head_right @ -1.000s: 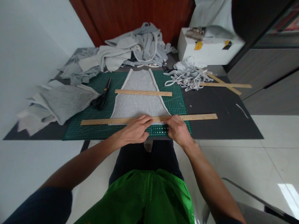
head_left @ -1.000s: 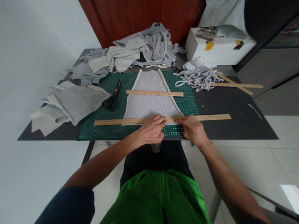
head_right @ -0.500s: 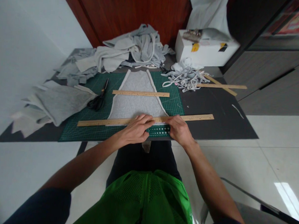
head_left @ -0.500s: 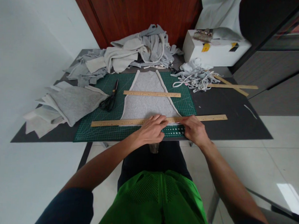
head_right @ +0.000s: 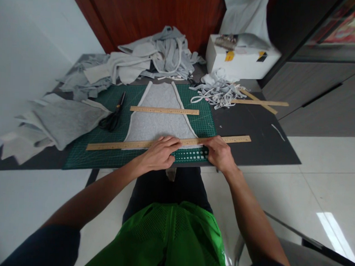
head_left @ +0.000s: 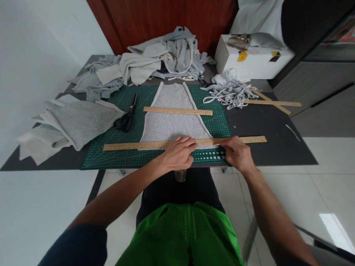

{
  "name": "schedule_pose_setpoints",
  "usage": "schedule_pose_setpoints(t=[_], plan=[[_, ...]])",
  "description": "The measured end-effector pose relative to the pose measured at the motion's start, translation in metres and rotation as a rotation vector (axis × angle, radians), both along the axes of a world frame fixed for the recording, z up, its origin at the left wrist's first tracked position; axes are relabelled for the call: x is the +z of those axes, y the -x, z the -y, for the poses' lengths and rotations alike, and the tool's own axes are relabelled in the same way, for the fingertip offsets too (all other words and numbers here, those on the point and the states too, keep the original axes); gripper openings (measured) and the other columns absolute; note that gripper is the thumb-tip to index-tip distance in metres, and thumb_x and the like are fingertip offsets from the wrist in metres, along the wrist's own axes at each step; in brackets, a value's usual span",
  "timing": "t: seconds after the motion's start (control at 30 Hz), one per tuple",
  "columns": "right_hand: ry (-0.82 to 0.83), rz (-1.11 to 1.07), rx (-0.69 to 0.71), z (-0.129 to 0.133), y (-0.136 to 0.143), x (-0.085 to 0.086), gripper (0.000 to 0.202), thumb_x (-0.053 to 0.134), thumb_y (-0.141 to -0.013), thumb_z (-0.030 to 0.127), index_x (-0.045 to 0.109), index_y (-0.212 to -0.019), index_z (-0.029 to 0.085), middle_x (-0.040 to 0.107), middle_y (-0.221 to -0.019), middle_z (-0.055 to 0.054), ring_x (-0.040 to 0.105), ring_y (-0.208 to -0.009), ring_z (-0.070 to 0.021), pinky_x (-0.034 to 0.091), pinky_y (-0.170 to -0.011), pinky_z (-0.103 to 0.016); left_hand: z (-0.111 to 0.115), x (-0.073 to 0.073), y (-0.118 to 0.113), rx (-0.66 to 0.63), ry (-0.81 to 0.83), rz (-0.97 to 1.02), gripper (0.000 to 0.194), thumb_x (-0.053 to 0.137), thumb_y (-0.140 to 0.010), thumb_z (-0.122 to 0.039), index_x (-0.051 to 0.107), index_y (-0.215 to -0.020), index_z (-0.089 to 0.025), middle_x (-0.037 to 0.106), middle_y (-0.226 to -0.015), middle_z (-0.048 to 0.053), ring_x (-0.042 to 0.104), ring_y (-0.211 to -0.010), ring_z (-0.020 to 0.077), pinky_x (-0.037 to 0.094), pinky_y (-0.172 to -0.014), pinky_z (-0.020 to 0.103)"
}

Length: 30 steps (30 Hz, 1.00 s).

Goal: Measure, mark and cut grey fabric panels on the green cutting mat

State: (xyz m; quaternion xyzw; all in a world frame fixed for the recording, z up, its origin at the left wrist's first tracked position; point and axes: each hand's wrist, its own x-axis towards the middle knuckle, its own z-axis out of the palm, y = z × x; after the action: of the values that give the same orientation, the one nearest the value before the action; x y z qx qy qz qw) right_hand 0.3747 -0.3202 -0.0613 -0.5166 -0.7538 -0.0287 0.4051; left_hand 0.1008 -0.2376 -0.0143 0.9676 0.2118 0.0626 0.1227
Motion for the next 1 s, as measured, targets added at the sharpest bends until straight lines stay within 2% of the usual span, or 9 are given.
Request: schedule_pose_setpoints(t=[0.2, 0.3, 0.37, 0.43, 0.63, 0.73, 0.87, 1.0], plan=[[0.037, -0.033, -0.111, 0.004, -0.006, 0.009, 0.021, 0.058, -0.091, 0.009, 0.073, -0.085, 0.023, 0.076, -0.088, -0.005, 0.071, -0.085, -0.0230, 0.058, -0.080, -0.037, -0.001, 0.000, -0.001, 0.022, -0.001, -0.013, 0.046, 0.051, -0.088, -0.019, 0.067, -0.131, -0.017, 0.065, -0.137, 0.010, 0.055, -0.126, 0.0288, 0.042, -0.104, 0.045], [0.037, -0.124, -0.301, 0.000, -0.004, 0.018, 0.012, 0.066, -0.093, 0.025, 0.072, -0.084, 0.022, 0.074, -0.086, -0.006, 0.069, -0.080, -0.0219, 0.057, -0.077, -0.036, -0.001, 0.002, -0.001, 0.021, 0.003, -0.018, 0.045, 0.051, -0.088, -0.018, 0.068, -0.129, -0.017, 0.066, -0.136, 0.010, 0.055, -0.124, 0.0285, 0.042, -0.104, 0.045], [0.057, -0.208, -0.458, -0.008, -0.006, 0.021, 0.016, 0.070, -0.092, 0.036, 0.072, -0.087, 0.020, 0.074, -0.086, -0.007, 0.067, -0.074, -0.0208, 0.056, -0.073, -0.034, -0.002, 0.004, -0.001, 0.023, 0.003, -0.016, 0.043, 0.051, -0.087, -0.018, 0.069, -0.127, -0.017, 0.067, -0.134, 0.010, 0.055, -0.123, 0.0288, 0.043, -0.103, 0.045], [0.103, -0.278, -0.572, -0.019, -0.011, 0.022, 0.022, 0.070, -0.092, 0.040, 0.073, -0.095, 0.018, 0.074, -0.088, -0.008, 0.066, -0.072, -0.0206, 0.055, -0.072, -0.034, -0.003, 0.005, -0.002, 0.027, 0.006, -0.008, 0.041, 0.052, -0.087, -0.017, 0.070, -0.124, -0.018, 0.067, -0.133, 0.010, 0.056, -0.122, 0.0288, 0.043, -0.103, 0.045], [0.264, -0.282, -0.754, -0.064, -0.029, 0.019, 0.019, 0.066, -0.087, 0.025, 0.074, -0.100, 0.013, 0.077, -0.091, -0.013, 0.070, -0.081, -0.0248, 0.054, -0.082, -0.037, -0.012, 0.006, -0.003, 0.007, 0.025, 0.037, 0.032, 0.049, -0.090, -0.014, 0.074, -0.109, -0.018, 0.071, -0.122, 0.009, 0.058, -0.114, 0.0272, 0.046, -0.101, 0.044], [0.359, -0.271, -0.805, -0.080, -0.035, 0.020, 0.020, 0.066, -0.086, 0.024, 0.075, -0.100, 0.013, 0.078, -0.091, -0.014, 0.072, -0.086, -0.0262, 0.053, -0.084, -0.036, -0.015, 0.006, -0.004, -0.014, 0.045, 0.058, 0.030, 0.048, -0.091, -0.013, 0.075, -0.104, -0.017, 0.071, -0.117, 0.009, 0.059, -0.110, 0.0266, 0.046, -0.102, 0.043], [0.486, -0.244, -0.854, -0.088, -0.043, 0.020, 0.021, 0.070, -0.086, 0.027, 0.076, -0.101, 0.014, 0.079, -0.094, -0.015, 0.073, -0.090, -0.0274, 0.052, -0.083, -0.035, -0.019, 0.005, -0.004, -0.028, 0.068, 0.082, 0.030, 0.048, -0.092, -0.012, 0.076, -0.102, -0.016, 0.071, -0.115, 0.010, 0.059, -0.108, 0.0260, 0.047, -0.101, 0.043], [0.506, -0.201, -0.880, -0.088, -0.049, 0.016, 0.020, 0.069, -0.086, 0.028, 0.077, -0.098, 0.015, 0.079, -0.093, -0.015, 0.073, -0.086, -0.0269, 0.053, -0.081, -0.035, -0.021, 0.002, -0.002, -0.048, 0.071, 0.100, 0.031, 0.047, -0.094, -0.012, 0.075, -0.105, -0.017, 0.071, -0.114, 0.008, 0.059, -0.107, 0.0251, 0.047, -0.103, 0.042]])
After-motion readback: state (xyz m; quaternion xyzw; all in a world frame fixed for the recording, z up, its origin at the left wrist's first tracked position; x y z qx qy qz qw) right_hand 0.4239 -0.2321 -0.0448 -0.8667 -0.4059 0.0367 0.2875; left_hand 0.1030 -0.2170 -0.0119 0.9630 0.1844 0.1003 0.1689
